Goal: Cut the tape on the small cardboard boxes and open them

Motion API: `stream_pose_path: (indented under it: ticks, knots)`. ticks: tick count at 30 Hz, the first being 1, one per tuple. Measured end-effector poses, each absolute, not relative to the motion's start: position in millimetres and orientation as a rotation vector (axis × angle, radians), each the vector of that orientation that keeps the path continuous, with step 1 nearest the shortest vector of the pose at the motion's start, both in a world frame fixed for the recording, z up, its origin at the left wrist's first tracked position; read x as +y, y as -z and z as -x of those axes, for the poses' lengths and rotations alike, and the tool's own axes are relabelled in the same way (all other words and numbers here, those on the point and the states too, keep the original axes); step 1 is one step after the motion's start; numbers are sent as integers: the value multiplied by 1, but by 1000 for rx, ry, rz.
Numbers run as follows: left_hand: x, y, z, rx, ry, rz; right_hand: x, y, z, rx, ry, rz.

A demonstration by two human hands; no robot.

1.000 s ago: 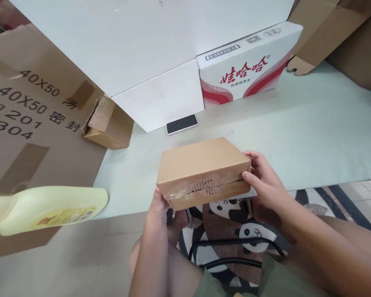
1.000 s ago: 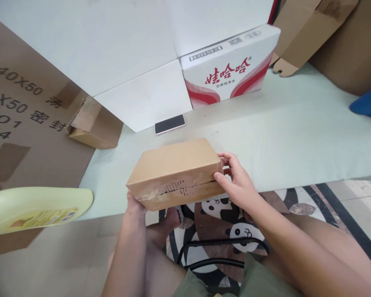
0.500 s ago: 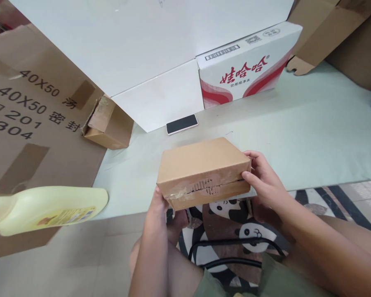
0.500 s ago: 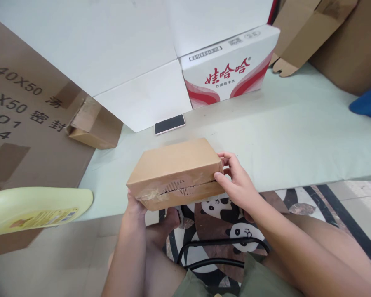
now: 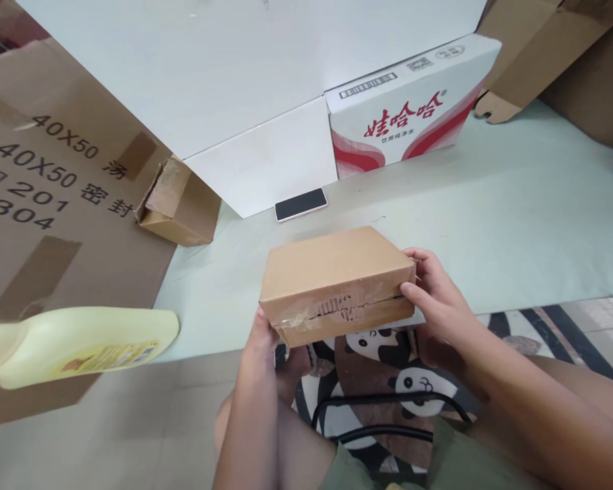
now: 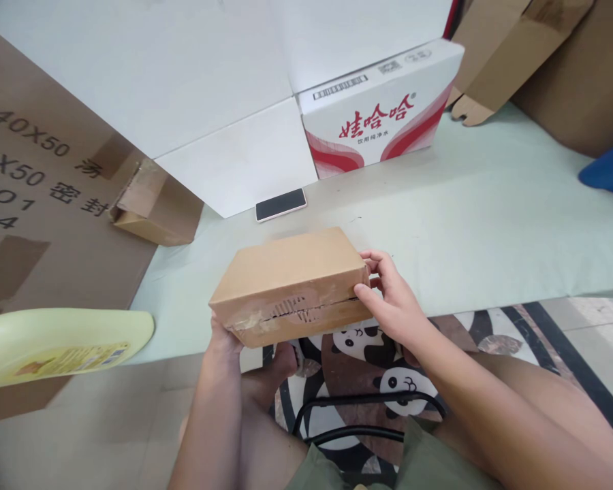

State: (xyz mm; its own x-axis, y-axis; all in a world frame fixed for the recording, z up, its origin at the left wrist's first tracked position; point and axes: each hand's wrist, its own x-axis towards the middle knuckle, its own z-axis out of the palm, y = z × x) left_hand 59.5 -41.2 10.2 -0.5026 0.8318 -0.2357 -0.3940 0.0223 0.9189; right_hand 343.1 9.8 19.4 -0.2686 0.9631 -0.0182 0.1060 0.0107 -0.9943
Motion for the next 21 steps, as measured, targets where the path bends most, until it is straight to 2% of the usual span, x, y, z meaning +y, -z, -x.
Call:
stream_pose_path:
  ticks: [21]
  knots:
    - [-41, -8, -57, 1383, -1623, -533, 9, -17, -342, -1486, -1349, 1152]
